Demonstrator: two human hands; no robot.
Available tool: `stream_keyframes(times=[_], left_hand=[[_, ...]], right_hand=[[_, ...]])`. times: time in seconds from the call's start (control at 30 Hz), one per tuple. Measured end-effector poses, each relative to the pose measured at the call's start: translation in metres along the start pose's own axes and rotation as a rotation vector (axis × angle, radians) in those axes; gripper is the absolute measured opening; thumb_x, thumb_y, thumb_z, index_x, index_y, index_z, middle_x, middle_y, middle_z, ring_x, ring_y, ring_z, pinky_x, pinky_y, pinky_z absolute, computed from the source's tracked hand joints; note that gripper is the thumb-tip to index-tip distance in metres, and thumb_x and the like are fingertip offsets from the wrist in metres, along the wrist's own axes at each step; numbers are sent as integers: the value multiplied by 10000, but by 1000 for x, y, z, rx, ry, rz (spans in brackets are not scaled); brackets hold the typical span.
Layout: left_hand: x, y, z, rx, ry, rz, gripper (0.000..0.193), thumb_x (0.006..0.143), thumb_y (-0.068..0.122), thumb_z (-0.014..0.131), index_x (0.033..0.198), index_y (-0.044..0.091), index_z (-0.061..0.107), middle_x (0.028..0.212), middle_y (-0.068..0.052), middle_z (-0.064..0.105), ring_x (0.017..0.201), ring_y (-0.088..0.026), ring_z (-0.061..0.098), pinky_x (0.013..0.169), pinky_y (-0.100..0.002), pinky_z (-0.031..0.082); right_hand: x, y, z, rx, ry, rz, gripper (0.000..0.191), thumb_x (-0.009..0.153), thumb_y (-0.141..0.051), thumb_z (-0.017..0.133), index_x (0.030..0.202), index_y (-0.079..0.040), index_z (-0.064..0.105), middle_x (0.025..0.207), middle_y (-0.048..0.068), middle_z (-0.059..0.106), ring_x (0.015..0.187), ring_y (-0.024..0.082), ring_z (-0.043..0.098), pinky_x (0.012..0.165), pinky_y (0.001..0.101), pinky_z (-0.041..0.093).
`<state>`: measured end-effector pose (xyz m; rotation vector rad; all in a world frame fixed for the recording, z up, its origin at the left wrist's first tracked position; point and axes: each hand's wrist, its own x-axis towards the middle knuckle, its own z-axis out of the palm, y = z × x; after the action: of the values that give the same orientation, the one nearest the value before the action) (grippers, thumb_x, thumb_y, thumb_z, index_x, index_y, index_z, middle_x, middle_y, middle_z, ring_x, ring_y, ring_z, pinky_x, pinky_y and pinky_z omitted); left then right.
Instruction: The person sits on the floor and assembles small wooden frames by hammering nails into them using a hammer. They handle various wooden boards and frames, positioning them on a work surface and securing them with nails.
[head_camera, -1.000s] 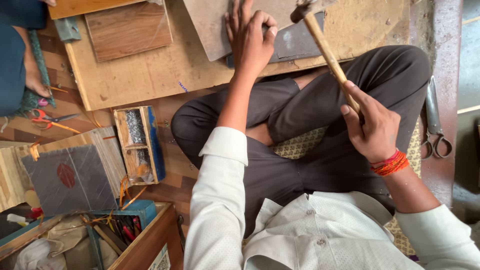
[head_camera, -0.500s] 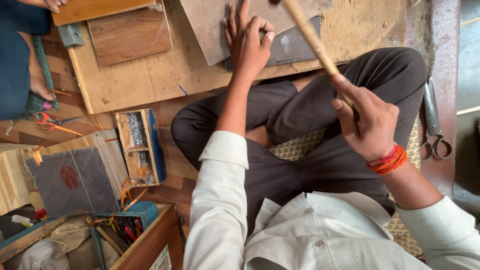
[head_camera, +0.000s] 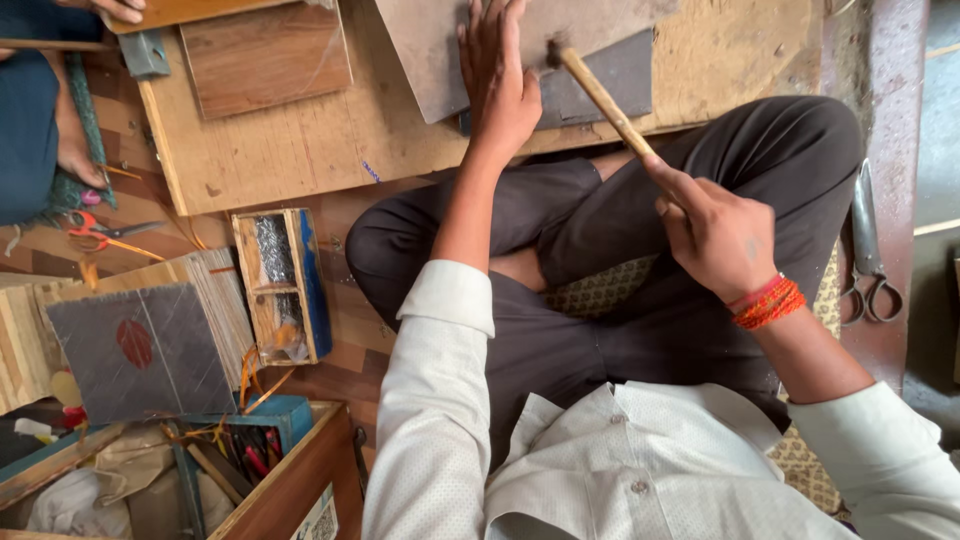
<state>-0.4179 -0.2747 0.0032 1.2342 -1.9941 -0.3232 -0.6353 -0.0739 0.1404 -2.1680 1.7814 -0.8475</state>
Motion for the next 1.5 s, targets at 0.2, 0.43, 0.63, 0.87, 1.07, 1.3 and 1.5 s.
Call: stream_keyframes(times=[0.2, 0.43, 0.63, 0.87, 1.07, 1.3, 1.5], left_hand=[[1, 2, 1, -4, -2, -35, 832, 929, -14, 679, 1616, 192, 257, 1674, -66, 304, 1630, -334, 172, 1377, -536, 87], [2, 8, -3, -14, 24, -35, 848, 929, -21, 658, 1631, 236, 258, 1704, -75, 298, 1648, -351, 157, 1380, -538, 88], [9, 14, 10, 55, 118, -125, 906, 902, 210, 817, 1609, 248, 251, 1676, -126, 263, 1603, -368, 163, 1337, -563, 94], [-3, 6, -29, 150, 104, -214, 660, 869, 48, 724, 1463, 256, 529, 1674, -123, 363, 1586, -323, 313, 1324, -544, 218], [-56, -22, -64, -533, 457, -528, 486, 898, 59, 799, 1335, 9, 594, 1273, -178, 641, 1154, -266, 605, 998, -396, 484], [-63, -40, -63, -1085, 445, -795, 468, 915, 95, 753, 1325, -68, 597, 923, -67, 699, 768, -121, 680, 660, -247, 555], [-46, -49, -76, -1194, 646, -878, 407, 944, 133, 810, 1180, -147, 631, 860, -48, 654, 699, -138, 611, 585, -256, 481]], right_hand=[[-10, -1, 5, 82, 167, -84, 388, 1051, -31, 685, 1427, -96, 613, 874, 111, 624, 678, 275, 605, 575, 363, 468], [-25, 3, 11, -74, -76, 92, 582, 968, -69, 715, 1514, -180, 545, 780, 115, 622, 605, 292, 589, 537, 398, 449], [-96, -13, -13, 714, -343, 687, 618, 920, -101, 631, 1522, -169, 511, 640, 34, 602, 472, 102, 495, 447, 336, 397], [-96, -23, -32, 598, -695, 919, 487, 964, -201, 657, 1442, -198, 562, 669, 49, 730, 527, 131, 592, 529, 298, 518], [-1, 42, -10, 547, -71, 286, 330, 1011, -131, 702, 1324, -43, 655, 1203, 98, 625, 1056, 175, 630, 883, 293, 546], [157, 130, 81, 803, 41, 637, 564, 976, -143, 703, 1478, -29, 472, 1125, 87, 732, 983, 152, 736, 768, 292, 610], [87, 97, 62, 1288, -101, 660, 521, 976, 21, 654, 1476, 59, 512, 1034, 93, 689, 880, 153, 676, 730, 271, 552]])
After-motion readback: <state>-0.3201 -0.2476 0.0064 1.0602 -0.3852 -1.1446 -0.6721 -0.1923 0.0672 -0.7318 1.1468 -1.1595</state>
